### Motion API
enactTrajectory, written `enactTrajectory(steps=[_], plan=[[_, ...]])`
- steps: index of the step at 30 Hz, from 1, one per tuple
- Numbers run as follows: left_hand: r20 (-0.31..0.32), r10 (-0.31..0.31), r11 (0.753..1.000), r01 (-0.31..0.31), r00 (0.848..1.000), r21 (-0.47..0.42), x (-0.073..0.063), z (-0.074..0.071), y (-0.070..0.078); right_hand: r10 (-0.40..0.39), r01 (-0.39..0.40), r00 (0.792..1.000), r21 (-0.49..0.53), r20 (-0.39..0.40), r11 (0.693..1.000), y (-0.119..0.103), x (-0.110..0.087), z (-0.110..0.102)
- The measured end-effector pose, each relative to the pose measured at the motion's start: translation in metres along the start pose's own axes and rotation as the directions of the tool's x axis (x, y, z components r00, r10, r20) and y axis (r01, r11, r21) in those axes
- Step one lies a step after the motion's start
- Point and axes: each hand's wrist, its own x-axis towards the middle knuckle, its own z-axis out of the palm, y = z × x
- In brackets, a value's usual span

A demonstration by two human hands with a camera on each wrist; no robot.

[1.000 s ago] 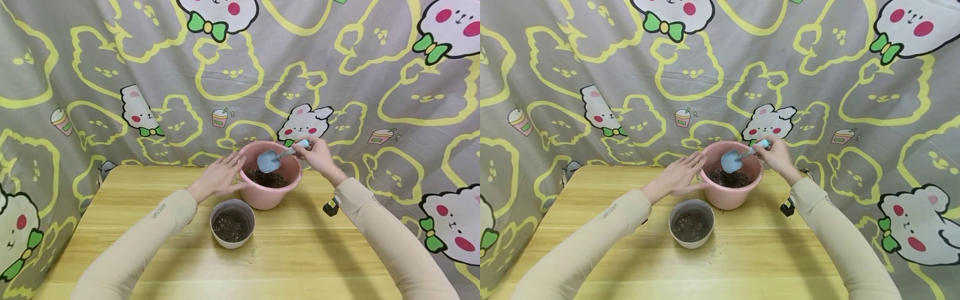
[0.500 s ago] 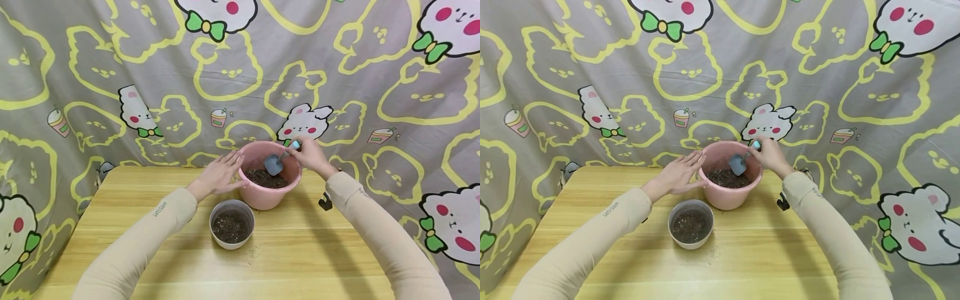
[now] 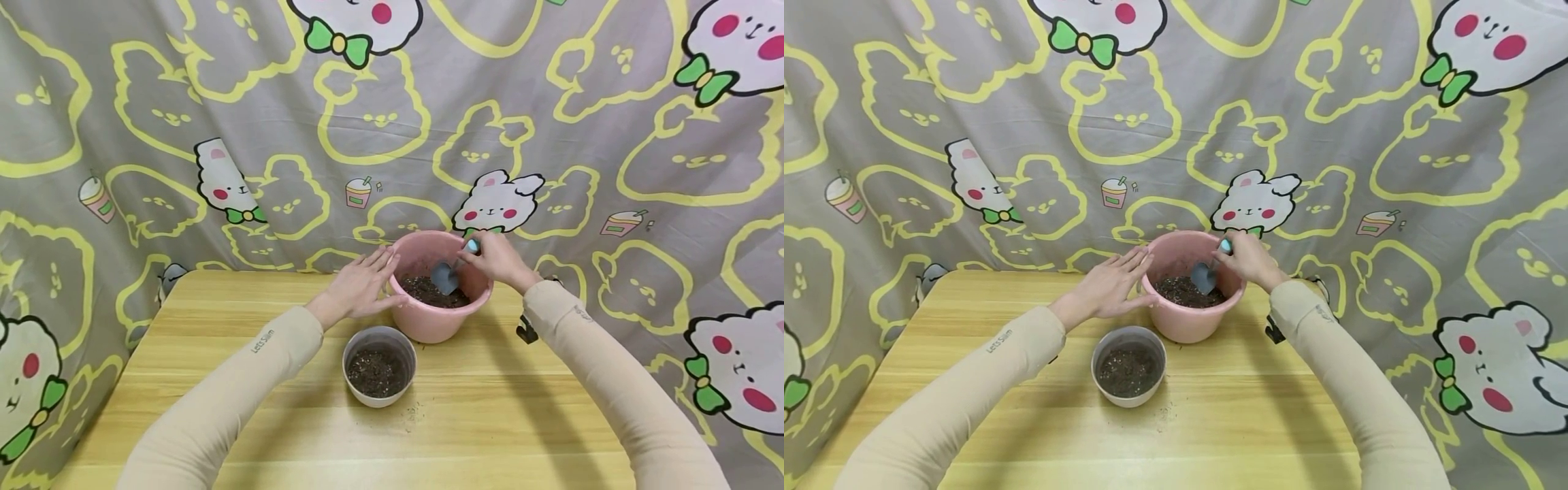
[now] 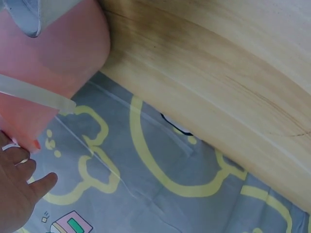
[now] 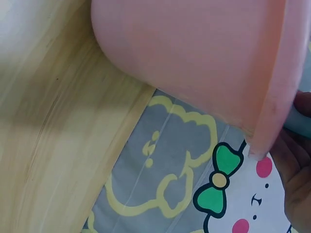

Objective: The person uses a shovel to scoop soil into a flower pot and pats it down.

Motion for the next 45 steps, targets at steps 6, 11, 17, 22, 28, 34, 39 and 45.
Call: enactTrajectory(steps=[6,11,17,22,28,34,39,45], plan=[[0.007,-0.006,1.0,0.006,1.0,0.001,0.0,-0.001,0.001,-0.001,0.0,0.999,0.022,0.038,1.0,0.0,0.001,0.001],[0.011,-0.003,1.0,0.003,1.0,0.001,0.0,-0.003,0.002,0.021,-0.03,0.992,0.071,0.128,0.997,-0.004,-0.003,0.006],[0.005,-0.004,1.0,0.004,1.0,0.001,0.0,-0.003,0.001,-0.035,0.024,0.993,0.095,0.116,0.995,-0.011,-0.007,0.013],[0.001,-0.003,1.0,0.003,1.0,-0.001,0.0,-0.002,0.001,-0.022,0.012,0.995,0.1,0.1,0.995,-0.011,-0.011,0.016],[0.014,-0.007,1.0,0.007,1.0,-0.002,0.0,-0.003,0.001,-0.011,-0.011,0.993,0.18,0.117,0.984,-0.008,-0.015,0.014],[0.022,-0.007,1.0,0.008,1.0,-0.003,0.0,-0.002,0.001,-0.003,-0.025,0.992,0.216,0.13,0.976,-0.008,-0.018,0.011],[0.021,-0.01,1.0,0.01,1.0,0.004,0.0,-0.001,0.002,0.024,-0.064,0.988,0.261,0.154,0.963,-0.009,-0.021,0.007],[-0.005,-0.003,1.0,0.003,1.0,0.003,0.0,-0.001,0.002,0.032,-0.085,0.986,0.323,0.166,0.943,-0.007,-0.022,0.002]])
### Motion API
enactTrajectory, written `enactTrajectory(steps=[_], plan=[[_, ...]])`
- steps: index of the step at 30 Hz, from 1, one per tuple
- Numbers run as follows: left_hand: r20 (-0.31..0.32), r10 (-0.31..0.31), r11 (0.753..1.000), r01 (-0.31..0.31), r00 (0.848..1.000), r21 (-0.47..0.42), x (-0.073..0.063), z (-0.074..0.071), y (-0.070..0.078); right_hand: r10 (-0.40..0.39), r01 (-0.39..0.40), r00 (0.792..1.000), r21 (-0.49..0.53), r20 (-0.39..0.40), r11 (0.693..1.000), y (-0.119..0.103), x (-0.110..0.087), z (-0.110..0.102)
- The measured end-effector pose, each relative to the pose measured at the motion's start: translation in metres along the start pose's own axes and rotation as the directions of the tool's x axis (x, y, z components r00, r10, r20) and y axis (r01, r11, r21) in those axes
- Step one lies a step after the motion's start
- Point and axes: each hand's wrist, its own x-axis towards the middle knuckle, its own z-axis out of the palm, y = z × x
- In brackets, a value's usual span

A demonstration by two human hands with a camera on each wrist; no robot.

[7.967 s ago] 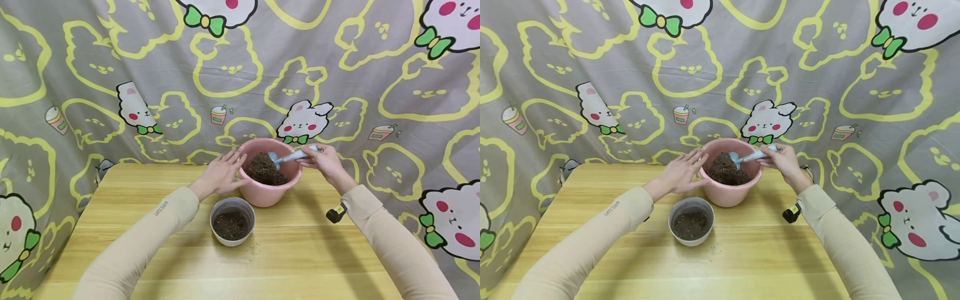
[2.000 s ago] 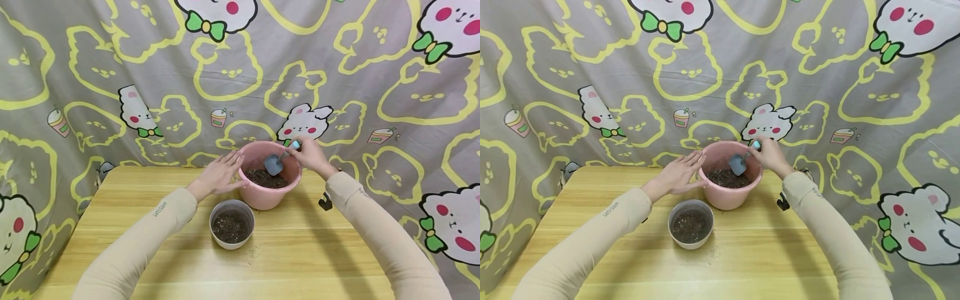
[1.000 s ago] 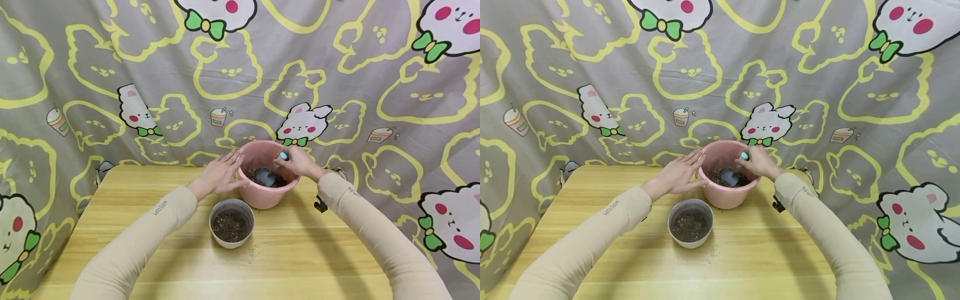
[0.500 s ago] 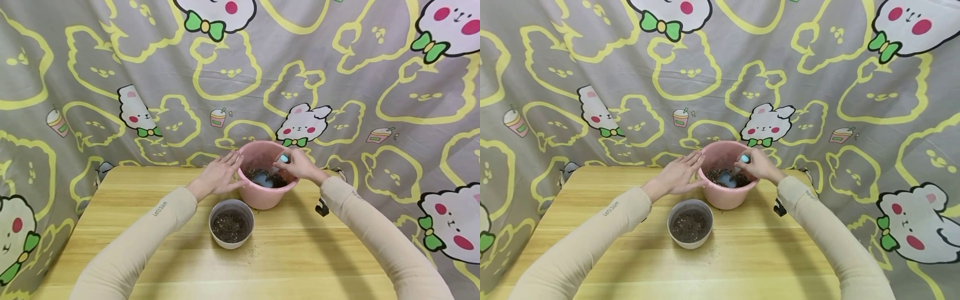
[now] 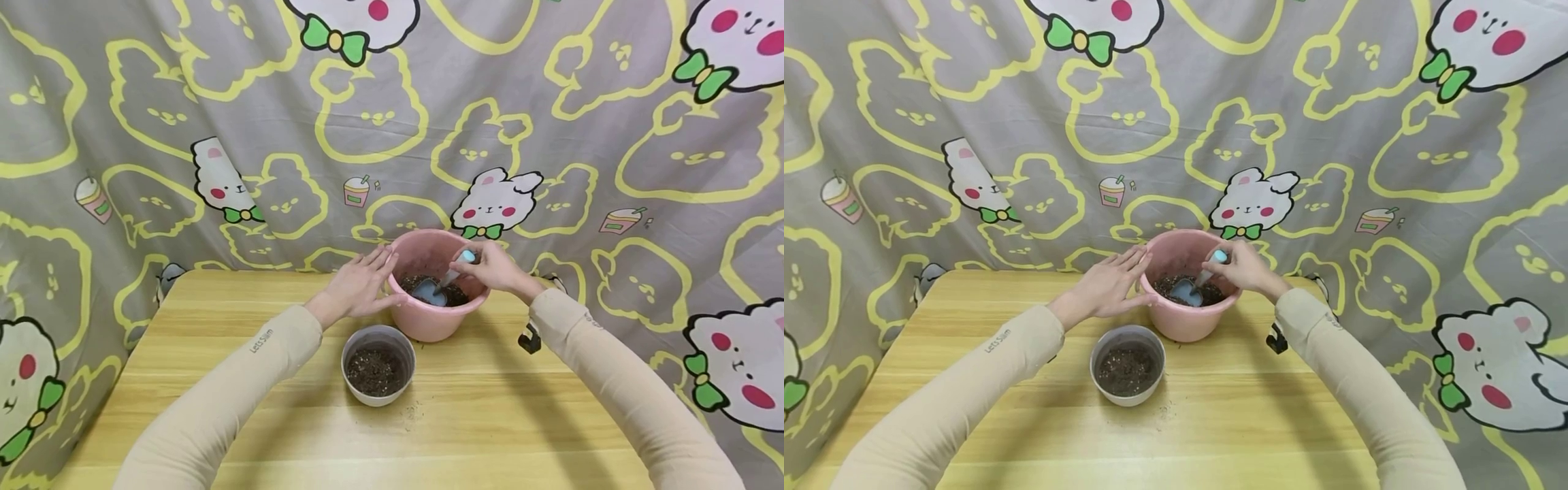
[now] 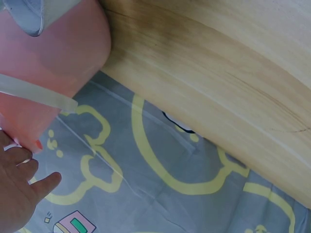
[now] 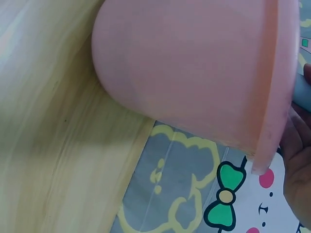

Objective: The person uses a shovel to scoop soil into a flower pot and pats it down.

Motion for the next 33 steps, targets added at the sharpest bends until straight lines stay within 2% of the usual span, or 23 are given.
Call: enactTrajectory(steps=[4,7,11,16,19,24,30,33], plan=[[0.003,0.008,1.0,-0.008,1.0,0.003,0.0,-0.002,0.002,0.021,-0.02,1.0,0.097,-0.007,0.995,0.0,-0.002,-0.006],[0.01,0.002,1.0,-0.002,1.0,0.011,0.0,-0.002,0.002,0.015,-0.014,1.0,0.072,-0.006,0.997,-0.004,-0.002,-0.004],[0.025,-0.009,1.0,0.009,1.0,0.012,0.0,-0.001,0.002,-0.021,0.021,1.0,-0.013,0.003,1.0,-0.009,0.003,0.006],[0.024,-0.005,1.0,0.005,1.0,0.011,0.001,0.001,0.002,0.016,-0.016,0.999,-0.011,-0.027,1.0,-0.011,0.004,0.014],[0.02,-0.012,1.0,0.011,1.0,0.018,0.001,0.001,0.001,0.05,-0.049,0.999,0.04,-0.02,0.998,-0.01,0.0,0.015],[0.024,-0.015,1.0,0.014,1.0,0.026,0.0,0.002,0.0,0.076,-0.078,0.997,0.196,0.014,0.978,-0.004,-0.006,0.013],[0.018,-0.005,0.999,0.005,1.0,0.041,-0.001,0.001,-0.001,0.117,-0.112,0.993,0.278,-0.004,0.954,0.001,-0.009,0.008],[0.015,-0.001,0.999,0.001,1.0,0.04,-0.001,0.0,0.0,0.135,-0.133,0.991,0.329,0.016,0.935,0.003,-0.008,0.006]])
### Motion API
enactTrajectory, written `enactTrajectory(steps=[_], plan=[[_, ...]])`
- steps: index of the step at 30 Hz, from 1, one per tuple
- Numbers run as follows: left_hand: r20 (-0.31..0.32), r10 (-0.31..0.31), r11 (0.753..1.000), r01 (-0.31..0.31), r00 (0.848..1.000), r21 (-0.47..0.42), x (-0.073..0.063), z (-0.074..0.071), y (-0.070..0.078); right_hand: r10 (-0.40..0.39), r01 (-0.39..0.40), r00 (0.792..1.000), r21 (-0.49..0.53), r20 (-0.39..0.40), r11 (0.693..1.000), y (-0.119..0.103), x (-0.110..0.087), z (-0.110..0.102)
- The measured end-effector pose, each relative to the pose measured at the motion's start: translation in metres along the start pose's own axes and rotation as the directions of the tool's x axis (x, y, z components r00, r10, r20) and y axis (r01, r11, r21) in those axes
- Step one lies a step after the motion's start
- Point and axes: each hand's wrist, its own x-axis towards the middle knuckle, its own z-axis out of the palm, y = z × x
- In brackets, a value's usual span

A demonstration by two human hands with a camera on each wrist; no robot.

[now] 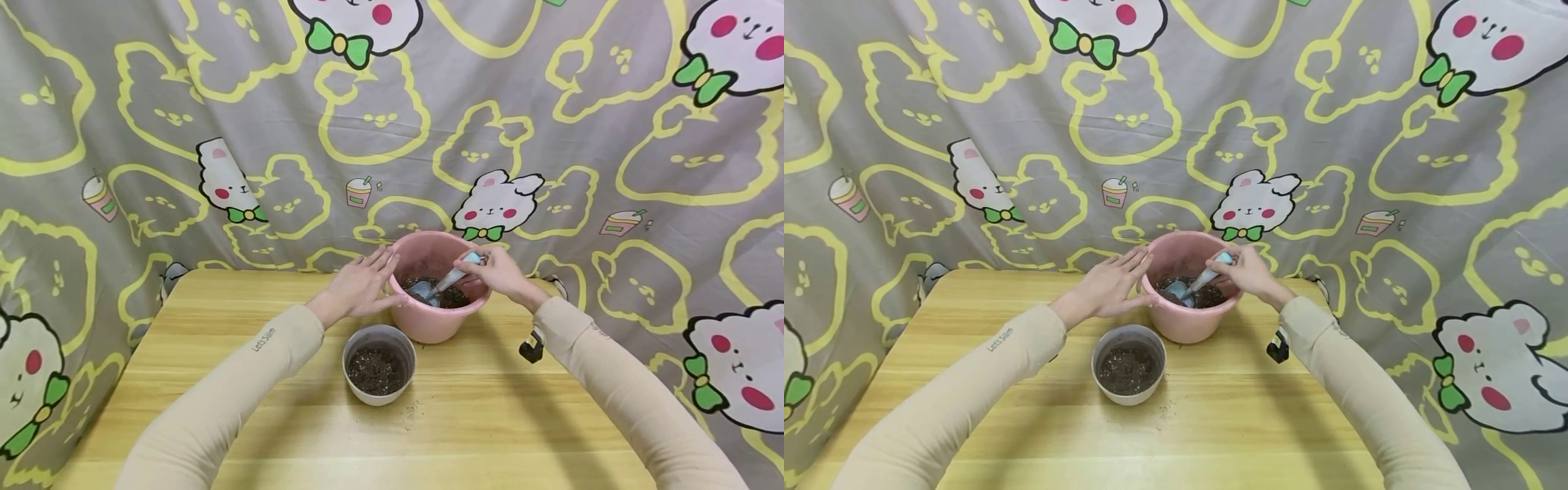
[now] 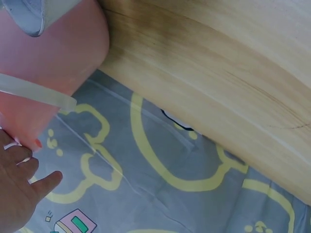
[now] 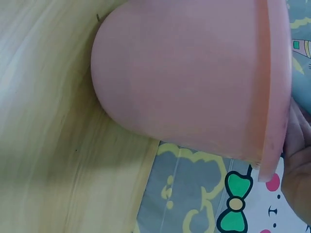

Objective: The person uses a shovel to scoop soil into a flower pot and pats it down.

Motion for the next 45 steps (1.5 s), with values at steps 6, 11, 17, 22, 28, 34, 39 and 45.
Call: enactTrajectory(steps=[6,11,17,22,28,34,39,45], plan=[[0.006,-0.001,1.0,0.001,1.0,0.002,0.0,-0.002,0.0,0.042,-0.041,0.999,0.097,-0.01,0.994,0.0,0.001,-0.004],[0.01,-0.007,1.0,0.007,1.0,0.0,0.0,-0.002,-0.001,0.079,-0.075,0.997,0.154,-0.02,0.985,-0.002,0.001,-0.008],[0.009,-0.006,1.0,0.006,1.0,0.001,0.0,-0.003,-0.002,0.089,-0.079,0.995,0.193,-0.045,0.978,-0.001,0.004,-0.01],[0.011,-0.004,1.0,0.003,1.0,0.011,0.001,-0.003,-0.003,0.095,-0.08,0.994,0.221,-0.055,0.972,0.001,0.005,-0.013],[0.015,-0.001,1.0,0.001,1.0,0.006,0.001,-0.004,-0.003,0.109,-0.086,0.992,0.277,-0.068,0.957,0.003,0.003,-0.02],[0.019,-0.003,1.0,0.003,1.0,-0.006,0.002,-0.003,-0.001,0.122,-0.086,0.99,0.365,-0.077,0.927,0.001,-0.004,-0.029],[0.025,-0.004,1.0,0.005,1.0,-0.012,0.001,-0.002,-0.001,0.118,-0.071,0.99,0.437,-0.082,0.896,0.002,-0.006,-0.032],[0.03,-0.006,1.0,0.006,1.0,-0.021,0.0,-0.002,-0.001,0.12,-0.058,0.987,0.465,-0.105,0.883,0.006,-0.006,-0.032]])
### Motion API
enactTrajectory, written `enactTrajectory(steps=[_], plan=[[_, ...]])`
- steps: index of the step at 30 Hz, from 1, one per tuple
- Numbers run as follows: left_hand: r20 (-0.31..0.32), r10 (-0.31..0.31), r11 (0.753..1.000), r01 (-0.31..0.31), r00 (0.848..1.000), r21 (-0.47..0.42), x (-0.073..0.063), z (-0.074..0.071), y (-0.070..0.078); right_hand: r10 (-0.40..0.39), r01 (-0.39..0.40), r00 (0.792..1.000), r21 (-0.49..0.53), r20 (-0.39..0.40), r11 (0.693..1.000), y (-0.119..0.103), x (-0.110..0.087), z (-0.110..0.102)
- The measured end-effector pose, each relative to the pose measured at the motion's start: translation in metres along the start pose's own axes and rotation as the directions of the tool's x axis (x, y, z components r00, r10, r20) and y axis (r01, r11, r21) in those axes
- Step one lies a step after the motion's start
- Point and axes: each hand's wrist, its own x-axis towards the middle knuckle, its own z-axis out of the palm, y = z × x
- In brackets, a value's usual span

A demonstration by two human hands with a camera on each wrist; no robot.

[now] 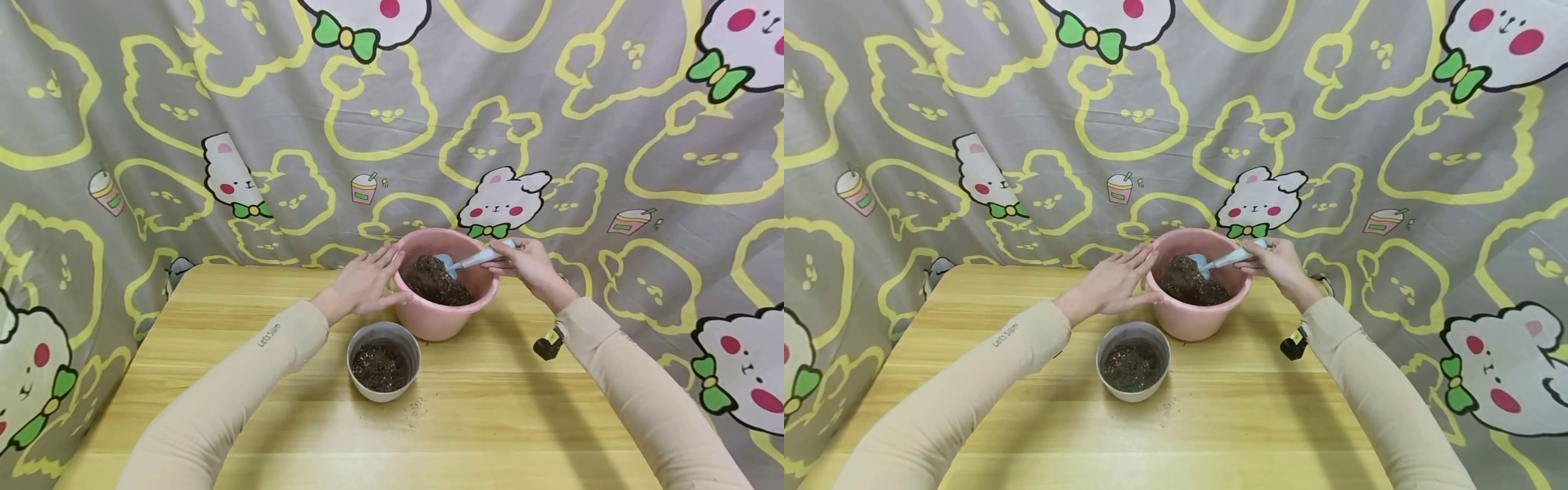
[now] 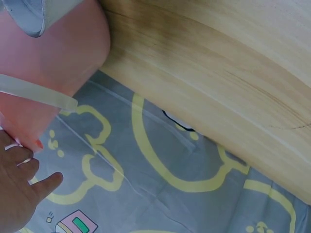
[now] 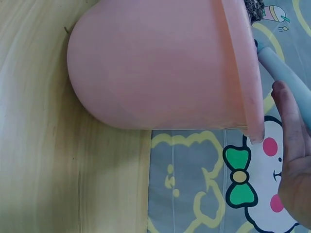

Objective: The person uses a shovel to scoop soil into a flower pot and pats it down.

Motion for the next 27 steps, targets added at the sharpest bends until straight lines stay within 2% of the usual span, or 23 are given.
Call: enactTrajectory(steps=[12,19,27], plan=[[0.007,-0.004,1.0,0.004,1.0,0.004,0.0015,0.0002,0.0001,-0.017,0.017,1.0,0.058,-0.006,0.998,-0.0027,-0.0047,-0.0036],[0.0,0.001,1.0,-0.001,1.0,-0.001,0.0013,-0.0007,0.0002,0.0,0.001,1.0,0.066,-0.008,0.998,-0.0016,-0.0053,-0.0035],[0.018,-0.012,1.0,0.012,1.0,0.002,-0.0002,-0.0012,0.0008,-0.019,0.019,1.0,0.067,-0.013,0.998,-0.0045,-0.0087,-0.002]])
